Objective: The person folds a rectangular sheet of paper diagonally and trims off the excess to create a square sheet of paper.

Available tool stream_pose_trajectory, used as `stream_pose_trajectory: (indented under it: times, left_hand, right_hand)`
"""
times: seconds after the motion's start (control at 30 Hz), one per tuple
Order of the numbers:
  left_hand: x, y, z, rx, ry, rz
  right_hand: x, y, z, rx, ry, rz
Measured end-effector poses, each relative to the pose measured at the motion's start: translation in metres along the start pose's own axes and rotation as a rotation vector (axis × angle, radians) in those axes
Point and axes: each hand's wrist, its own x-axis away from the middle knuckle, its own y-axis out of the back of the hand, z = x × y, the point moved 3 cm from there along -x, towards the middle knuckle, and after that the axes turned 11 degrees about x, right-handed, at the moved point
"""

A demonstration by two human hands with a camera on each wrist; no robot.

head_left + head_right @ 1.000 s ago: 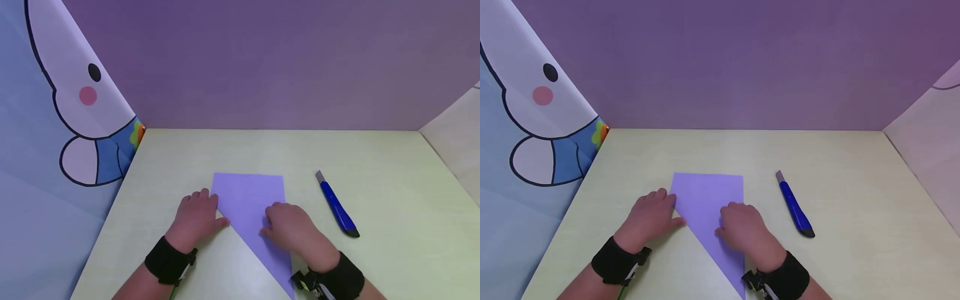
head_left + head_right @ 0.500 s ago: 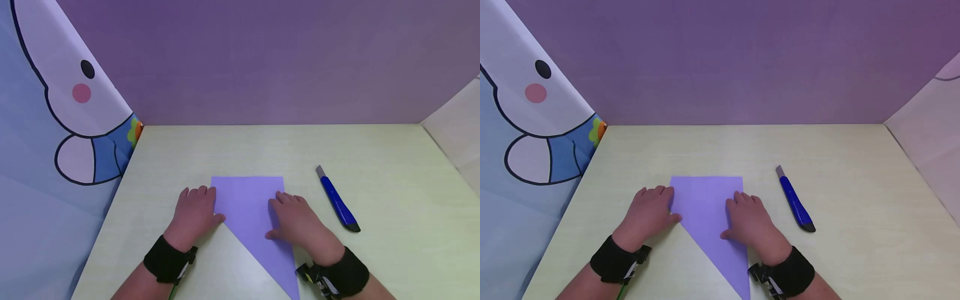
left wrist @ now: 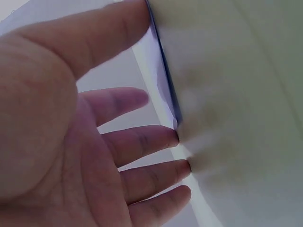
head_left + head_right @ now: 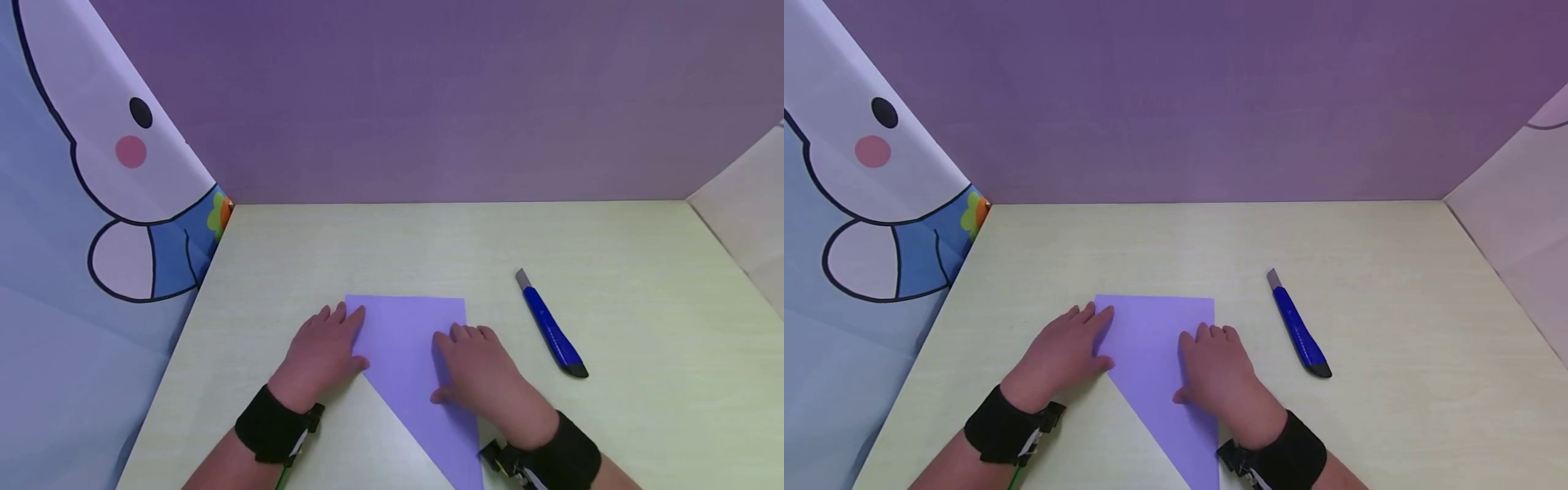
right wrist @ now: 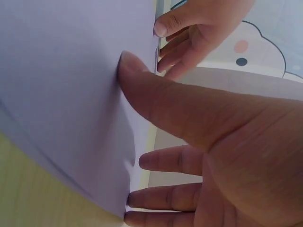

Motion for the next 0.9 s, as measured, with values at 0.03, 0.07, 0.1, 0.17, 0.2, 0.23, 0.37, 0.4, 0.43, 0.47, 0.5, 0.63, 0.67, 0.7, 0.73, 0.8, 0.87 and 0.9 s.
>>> stream_pose_trajectory:
  times: [0.03,0.07,0.1,0.17,0.2,0.23,0.37,0.4,0.43,0.47,0.5,0.63,0.67,0.7,0.73,0.8,0.87,0.9]
  left_hand:
    - [-0.001,0.0,0.0,0.005,-0.007,-0.006]
    - [-0.001,0.0,0.0,0.008,-0.017,-0.013]
    - [-0.001,0.001,-0.001,0.016,-0.026,-0.019]
    - [-0.002,0.001,-0.002,0.033,-0.044,-0.037]
    - [-0.002,0.001,-0.002,0.038,-0.052,-0.049]
    - [-0.002,0.001,-0.003,0.04,-0.056,-0.06]
    - [0.0,0.0,-0.002,0.049,-0.036,-0.119]
    - [0.0,0.0,-0.002,0.046,-0.014,-0.14]
    - [0.0,0.0,-0.001,0.046,0.011,-0.158]
    - [0.0,0.0,-0.001,0.041,0.038,-0.178]
    - [0.0,0.001,0.0,0.046,0.069,-0.194]
    - [-0.001,0.003,0.004,0.087,0.156,-0.234]
    - [-0.003,0.003,0.006,0.11,0.164,-0.239]
    - [-0.004,0.003,0.008,0.143,0.17,-0.246]
    - [-0.005,0.003,0.009,0.172,0.172,-0.261]
    - [-0.006,0.006,0.012,0.263,0.178,-0.293]
    - [-0.006,0.012,0.013,0.371,0.173,-0.355]
    - [-0.005,0.016,0.013,0.422,0.165,-0.39]
  right_hand:
    - [0.0,0.0,0.001,0.009,-0.001,-0.002]
    - [0.001,0.001,0.001,0.019,-0.002,-0.005]
    - [0.001,0.002,0.002,0.031,-0.003,-0.01]
    - [0.002,0.003,0.003,0.046,-0.003,-0.026]
    - [0.002,0.004,0.004,0.05,-0.001,-0.038]
    - [0.002,0.004,0.005,0.051,0.002,-0.05]
    - [0.003,0.006,0.009,0.024,0.043,-0.129]
    - [0.003,0.006,0.01,0.017,0.058,-0.152]
    - [0.004,0.006,0.011,0.011,0.072,-0.174]
    - [0.004,0.006,0.012,0.006,0.087,-0.195]
    - [0.004,0.007,0.013,0.002,0.1,-0.215]
    - [0.006,0.012,0.014,-0.007,0.127,-0.268]
    - [0.007,0.014,0.014,-0.013,0.126,-0.273]
    - [0.008,0.015,0.014,-0.019,0.123,-0.28]
    - [0.009,0.017,0.013,-0.039,0.115,-0.279]
    - [0.01,0.02,0.011,-0.099,0.084,-0.276]
    - [0.011,0.022,0.006,-0.174,0.043,-0.276]
    - [0.01,0.023,0.003,-0.214,0.021,-0.281]
